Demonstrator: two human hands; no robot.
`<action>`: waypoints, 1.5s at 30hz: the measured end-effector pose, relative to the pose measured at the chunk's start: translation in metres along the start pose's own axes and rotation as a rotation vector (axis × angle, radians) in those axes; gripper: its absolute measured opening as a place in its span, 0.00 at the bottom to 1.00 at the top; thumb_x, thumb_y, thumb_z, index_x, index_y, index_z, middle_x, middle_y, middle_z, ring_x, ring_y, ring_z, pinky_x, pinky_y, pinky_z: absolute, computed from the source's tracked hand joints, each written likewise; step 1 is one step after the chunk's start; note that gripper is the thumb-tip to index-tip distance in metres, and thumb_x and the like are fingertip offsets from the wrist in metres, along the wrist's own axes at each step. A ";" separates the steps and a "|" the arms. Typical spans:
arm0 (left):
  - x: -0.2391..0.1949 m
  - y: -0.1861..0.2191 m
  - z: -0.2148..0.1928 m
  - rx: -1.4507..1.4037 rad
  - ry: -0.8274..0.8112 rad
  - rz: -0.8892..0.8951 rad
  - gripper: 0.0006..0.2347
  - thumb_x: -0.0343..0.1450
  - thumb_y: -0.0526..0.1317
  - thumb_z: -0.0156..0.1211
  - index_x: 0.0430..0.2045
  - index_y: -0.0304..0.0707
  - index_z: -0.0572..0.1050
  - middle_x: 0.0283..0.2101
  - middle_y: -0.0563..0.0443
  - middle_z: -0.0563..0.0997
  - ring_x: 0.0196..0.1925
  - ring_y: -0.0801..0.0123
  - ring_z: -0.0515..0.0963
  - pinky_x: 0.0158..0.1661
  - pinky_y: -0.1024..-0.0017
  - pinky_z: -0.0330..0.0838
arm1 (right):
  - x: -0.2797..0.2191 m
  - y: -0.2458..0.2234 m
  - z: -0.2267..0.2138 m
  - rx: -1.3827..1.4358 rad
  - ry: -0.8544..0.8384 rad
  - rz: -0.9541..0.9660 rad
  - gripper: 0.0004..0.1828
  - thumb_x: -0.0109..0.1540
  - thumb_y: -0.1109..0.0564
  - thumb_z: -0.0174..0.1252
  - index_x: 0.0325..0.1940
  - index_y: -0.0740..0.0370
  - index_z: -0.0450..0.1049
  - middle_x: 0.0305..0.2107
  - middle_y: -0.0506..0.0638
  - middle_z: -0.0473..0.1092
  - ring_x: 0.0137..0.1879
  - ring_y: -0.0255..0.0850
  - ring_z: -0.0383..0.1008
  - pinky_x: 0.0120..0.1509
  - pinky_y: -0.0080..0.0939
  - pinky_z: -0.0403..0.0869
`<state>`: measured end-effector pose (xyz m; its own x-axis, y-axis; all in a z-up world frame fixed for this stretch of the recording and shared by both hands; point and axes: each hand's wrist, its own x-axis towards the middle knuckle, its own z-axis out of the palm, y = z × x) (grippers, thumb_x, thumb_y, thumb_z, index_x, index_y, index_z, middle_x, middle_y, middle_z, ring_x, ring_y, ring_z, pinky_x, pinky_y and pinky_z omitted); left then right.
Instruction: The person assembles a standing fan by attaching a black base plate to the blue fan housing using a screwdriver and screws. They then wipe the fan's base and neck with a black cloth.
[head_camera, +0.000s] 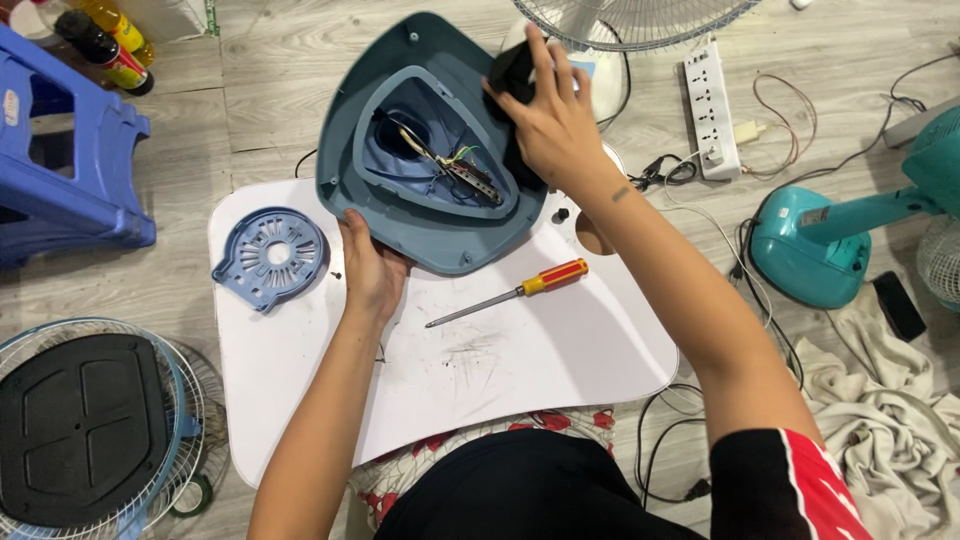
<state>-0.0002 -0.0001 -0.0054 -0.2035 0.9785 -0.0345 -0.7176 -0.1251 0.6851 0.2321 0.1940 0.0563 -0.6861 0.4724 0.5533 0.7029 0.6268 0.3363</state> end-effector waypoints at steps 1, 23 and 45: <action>0.000 0.000 0.001 0.001 -0.002 -0.004 0.25 0.76 0.57 0.40 0.68 0.64 0.44 0.76 0.38 0.46 0.75 0.38 0.54 0.65 0.33 0.58 | 0.001 -0.001 0.002 -0.001 -0.002 0.004 0.33 0.63 0.57 0.56 0.74 0.40 0.75 0.76 0.64 0.33 0.76 0.59 0.46 0.69 0.54 0.56; 0.002 0.000 -0.003 -0.004 0.061 -0.027 0.27 0.75 0.58 0.43 0.69 0.61 0.45 0.75 0.36 0.48 0.73 0.37 0.56 0.65 0.35 0.60 | 0.037 -0.012 0.001 0.090 0.136 -0.084 0.33 0.68 0.59 0.69 0.76 0.34 0.73 0.72 0.61 0.42 0.74 0.54 0.48 0.72 0.55 0.57; 0.000 0.002 -0.001 -0.027 0.087 -0.044 0.26 0.75 0.56 0.42 0.68 0.60 0.48 0.74 0.36 0.53 0.72 0.39 0.60 0.65 0.35 0.62 | 0.049 -0.014 -0.011 0.050 0.097 -0.255 0.20 0.72 0.55 0.57 0.70 0.53 0.76 0.70 0.45 0.68 0.79 0.49 0.42 0.74 0.54 0.45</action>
<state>-0.0024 -0.0003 -0.0041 -0.2280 0.9652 -0.1277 -0.7445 -0.0883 0.6618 0.1906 0.2018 0.0867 -0.8165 0.2353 0.5272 0.4981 0.7490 0.4370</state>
